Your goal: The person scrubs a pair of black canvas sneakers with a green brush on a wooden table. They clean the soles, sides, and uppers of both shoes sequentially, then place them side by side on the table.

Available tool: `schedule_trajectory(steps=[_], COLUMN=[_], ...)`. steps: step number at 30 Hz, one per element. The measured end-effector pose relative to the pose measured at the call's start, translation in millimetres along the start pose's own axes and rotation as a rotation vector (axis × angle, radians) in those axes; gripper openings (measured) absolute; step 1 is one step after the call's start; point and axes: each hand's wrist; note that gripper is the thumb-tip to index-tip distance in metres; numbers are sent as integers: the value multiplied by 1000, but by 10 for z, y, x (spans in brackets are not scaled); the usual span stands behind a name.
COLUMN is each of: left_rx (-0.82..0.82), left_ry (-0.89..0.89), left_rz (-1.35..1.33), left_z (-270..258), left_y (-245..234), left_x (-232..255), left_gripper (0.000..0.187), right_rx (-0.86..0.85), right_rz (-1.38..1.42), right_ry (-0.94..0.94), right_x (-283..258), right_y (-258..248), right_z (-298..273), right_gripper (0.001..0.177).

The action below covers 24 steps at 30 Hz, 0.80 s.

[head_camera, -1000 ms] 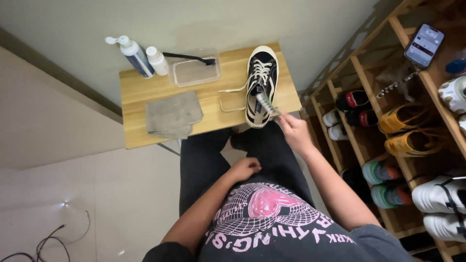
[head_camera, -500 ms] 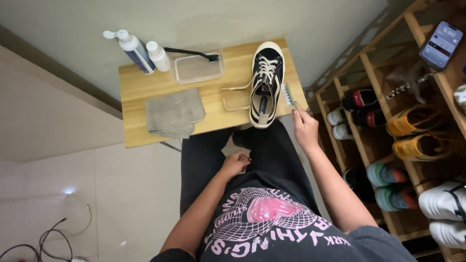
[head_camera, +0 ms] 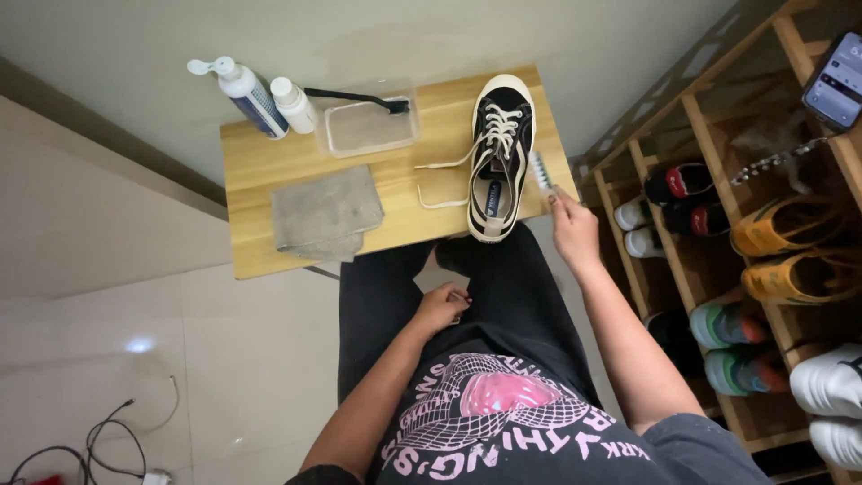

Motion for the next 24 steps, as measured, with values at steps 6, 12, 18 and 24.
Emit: schedule_trajectory(steps=[6, 12, 18, 24], left_rx=[0, 8, 9, -2], left_ry=[-14, 2, -1, -4], left_rz=[-21, -14, -12, 0], left_z=[-51, -37, 7, -5], left_y=[5, 21, -1, -34], left_x=[34, 52, 36, 31], left_gripper=[33, 31, 31, 33], right_rx=[-83, -63, -88, -117], right_rz=[-76, -151, -242, -356], right_ry=[49, 43, 43, 74], right_x=[0, -288, -401, -465], right_y=[-39, -169, -204, -204], right_z=[23, 127, 354, 449], right_gripper=[34, 38, 39, 41])
Point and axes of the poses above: each hand's wrist, its own z-axis towards the middle knuckle, its own y-axis out of the palm, x = y × z, and after that the axes turned 13 degrees about -z, right-handed
